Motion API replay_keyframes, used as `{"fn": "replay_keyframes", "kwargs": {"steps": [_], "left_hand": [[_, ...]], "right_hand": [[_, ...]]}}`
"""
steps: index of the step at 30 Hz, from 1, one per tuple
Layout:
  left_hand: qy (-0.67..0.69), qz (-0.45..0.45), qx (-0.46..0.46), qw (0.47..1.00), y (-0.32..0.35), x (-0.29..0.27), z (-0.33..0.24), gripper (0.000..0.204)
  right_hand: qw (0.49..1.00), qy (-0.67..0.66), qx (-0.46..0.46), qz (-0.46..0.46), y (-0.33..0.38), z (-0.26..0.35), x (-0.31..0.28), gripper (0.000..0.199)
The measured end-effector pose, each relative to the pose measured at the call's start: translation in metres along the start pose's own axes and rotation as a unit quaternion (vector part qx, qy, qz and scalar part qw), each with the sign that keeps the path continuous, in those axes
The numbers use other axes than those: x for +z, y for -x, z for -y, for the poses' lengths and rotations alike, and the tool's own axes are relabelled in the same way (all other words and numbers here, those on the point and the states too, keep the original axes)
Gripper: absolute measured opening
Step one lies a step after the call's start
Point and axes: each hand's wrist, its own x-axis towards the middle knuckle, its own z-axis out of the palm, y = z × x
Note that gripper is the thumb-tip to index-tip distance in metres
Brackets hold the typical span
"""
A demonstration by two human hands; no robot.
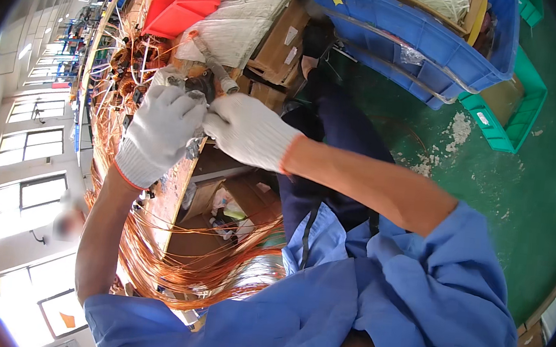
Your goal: Manually winding copper wire into stator cores and securing them with tools on a factory workbench.
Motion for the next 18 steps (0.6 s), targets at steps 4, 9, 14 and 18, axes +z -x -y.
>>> {"fn": "replay_keyframes", "kwargs": {"steps": [4, 9, 14, 18], "left_hand": [[0.069, -0.063, -0.134, 0.987, 0.026, -0.015, 0.034, 0.027], [0.287, -0.016, -0.523, 0.802, 0.009, -0.001, 0.029, 0.047], [0.293, -0.061, -0.505, 0.81, 0.019, 0.02, 0.045, 0.047], [0.301, -0.053, -0.501, 0.81, 0.018, 0.02, 0.046, 0.046]], "right_hand": [[0.901, -0.298, 0.267, 0.166, -0.012, 0.033, -0.018, 0.034], [0.872, -0.252, 0.365, 0.207, 0.01, 0.07, -0.045, 0.031], [0.919, -0.218, 0.291, 0.155, -0.02, 0.044, 0.0, 0.032], [0.919, -0.215, 0.308, 0.122, -0.041, 0.037, 0.012, 0.031]]}}
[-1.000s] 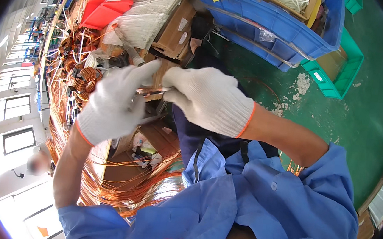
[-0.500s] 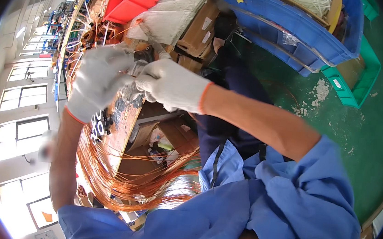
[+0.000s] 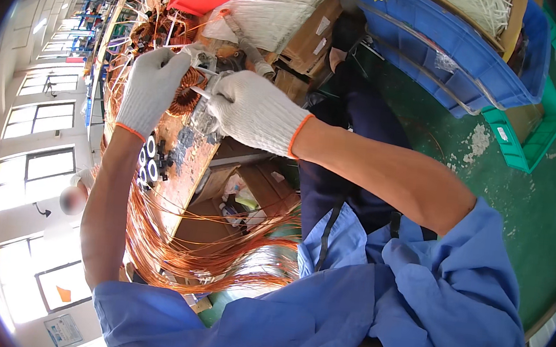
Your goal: Manually winding copper wire into stator cores and securing them with tools on a factory workbench.
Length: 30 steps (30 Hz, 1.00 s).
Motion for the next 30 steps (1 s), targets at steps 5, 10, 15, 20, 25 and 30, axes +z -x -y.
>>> {"fn": "replay_keyframes", "kwargs": {"steps": [5, 10, 15, 20, 25, 30], "left_hand": [[-0.024, 0.032, 0.001, 0.999, -0.001, -0.007, 0.001, 0.048], [-0.015, 0.083, 0.093, 0.992, 0.006, -0.017, -0.021, 0.045], [-0.098, 0.072, 0.095, 0.988, 0.005, -0.009, -0.022, 0.045], [-0.042, 0.044, 0.06, 0.996, 0.009, -0.001, -0.023, 0.039], [-0.041, 0.01, 0.089, 0.995, 0.007, 0.0, -0.023, 0.037], [0.01, 0.038, 0.058, 0.998, 0.009, -0.001, -0.021, 0.038]], "right_hand": [[0.888, 0.385, -0.212, -0.137, -0.022, 0.006, -0.025, 0.026], [0.757, 0.592, -0.235, -0.146, -0.052, 0.042, -0.04, 0.02], [0.599, 0.549, -0.535, -0.233, -0.049, 0.024, -0.055, 0.026], [0.699, 0.571, -0.348, -0.253, -0.015, -0.027, -0.045, 0.035], [0.746, 0.58, -0.298, -0.132, -0.067, -0.068, -0.07, 0.028], [0.767, 0.484, -0.379, -0.181, -0.08, -0.03, -0.072, 0.026]]}}
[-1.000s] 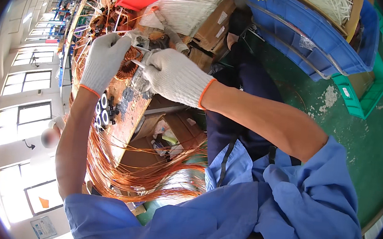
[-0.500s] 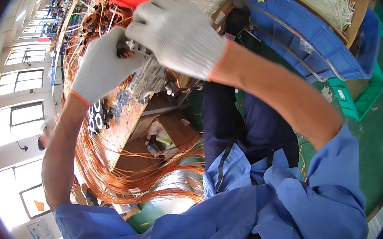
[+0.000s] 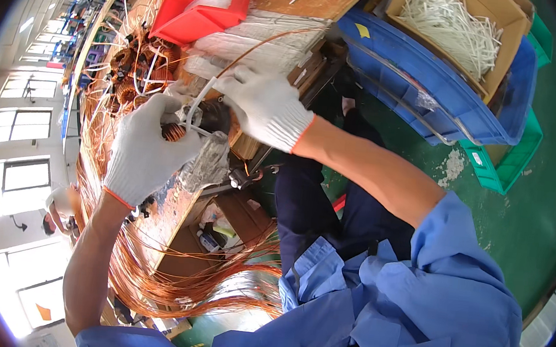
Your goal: Manually winding copper wire into stator cores and securing them with tools on a factory workbench.
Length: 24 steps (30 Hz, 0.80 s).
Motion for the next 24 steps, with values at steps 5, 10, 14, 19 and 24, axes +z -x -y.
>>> {"fn": "replay_keyframes", "kwargs": {"steps": [5, 10, 14, 19, 24], "left_hand": [[-0.021, 0.004, -0.004, 1.0, -0.002, 0.001, 0.0, 0.04], [-0.026, 0.006, -0.022, 0.999, 0.0, -0.003, -0.009, 0.042], [-0.022, 0.001, -0.032, 0.999, 0.0, -0.002, -0.007, 0.044], [-0.005, 0.002, -0.011, 1.0, -0.004, -0.001, -0.008, 0.045], [0.011, 0.025, -0.01, 1.0, -0.004, -0.005, -0.001, 0.03]], "right_hand": [[0.906, -0.277, 0.259, 0.189, 0.031, 0.027, 0.016, 0.023], [0.903, -0.296, 0.246, 0.188, 0.029, 0.021, 0.02, 0.026], [0.837, -0.426, 0.266, 0.219, 0.02, 0.027, -0.005, 0.025], [0.76, -0.548, 0.26, 0.234, 0.02, 0.006, -0.001, 0.025], [0.856, -0.405, 0.263, 0.187, -0.063, -0.012, -0.066, 0.025]]}}
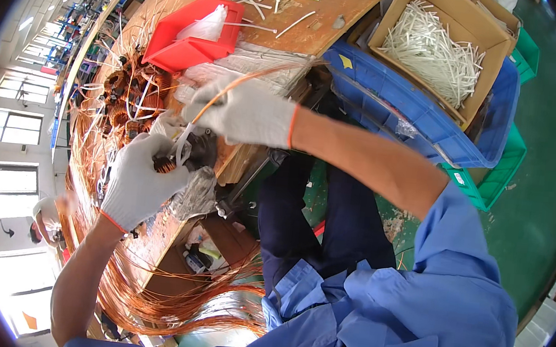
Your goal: Manually winding copper wire into stator cores and securing them with tools on a factory workbench.
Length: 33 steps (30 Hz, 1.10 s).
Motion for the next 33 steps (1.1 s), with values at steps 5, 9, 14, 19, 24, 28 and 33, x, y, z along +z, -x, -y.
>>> {"fn": "replay_keyframes", "kwargs": {"steps": [5, 9, 14, 19, 24, 28, 33], "left_hand": [[0.019, -0.012, -0.023, 0.999, 0.005, -0.001, -0.004, 0.027], [-0.056, 0.044, -0.028, 0.997, 0.003, 0.0, -0.004, 0.033], [-0.047, -0.016, 0.039, 0.998, -0.005, 0.008, -0.005, 0.031], [-0.034, -0.032, 0.017, 0.999, 0.007, 0.014, 0.015, 0.034], [-0.031, 0.002, -0.043, 0.999, -0.001, 0.002, -0.006, 0.045], [-0.05, 0.022, -0.085, 0.995, 0.0, 0.001, 0.002, 0.041], [0.009, 0.069, -0.039, 0.997, -0.007, 0.002, 0.002, 0.033]], "right_hand": [[0.845, 0.472, -0.049, -0.246, -0.097, -0.051, -0.1, 0.029], [0.765, 0.628, 0.045, -0.136, -0.123, -0.082, -0.14, 0.033], [0.789, 0.566, -0.075, -0.228, -0.069, -0.08, -0.155, 0.024], [0.929, 0.329, -0.11, -0.133, 0.012, -0.034, -0.041, 0.022], [0.971, -0.065, 0.019, -0.231, 0.106, 0.01, 0.079, 0.019], [0.935, -0.267, 0.069, -0.225, 0.083, -0.054, 0.112, 0.02], [0.881, -0.455, 0.084, -0.096, 0.015, -0.086, 0.089, 0.02]]}}
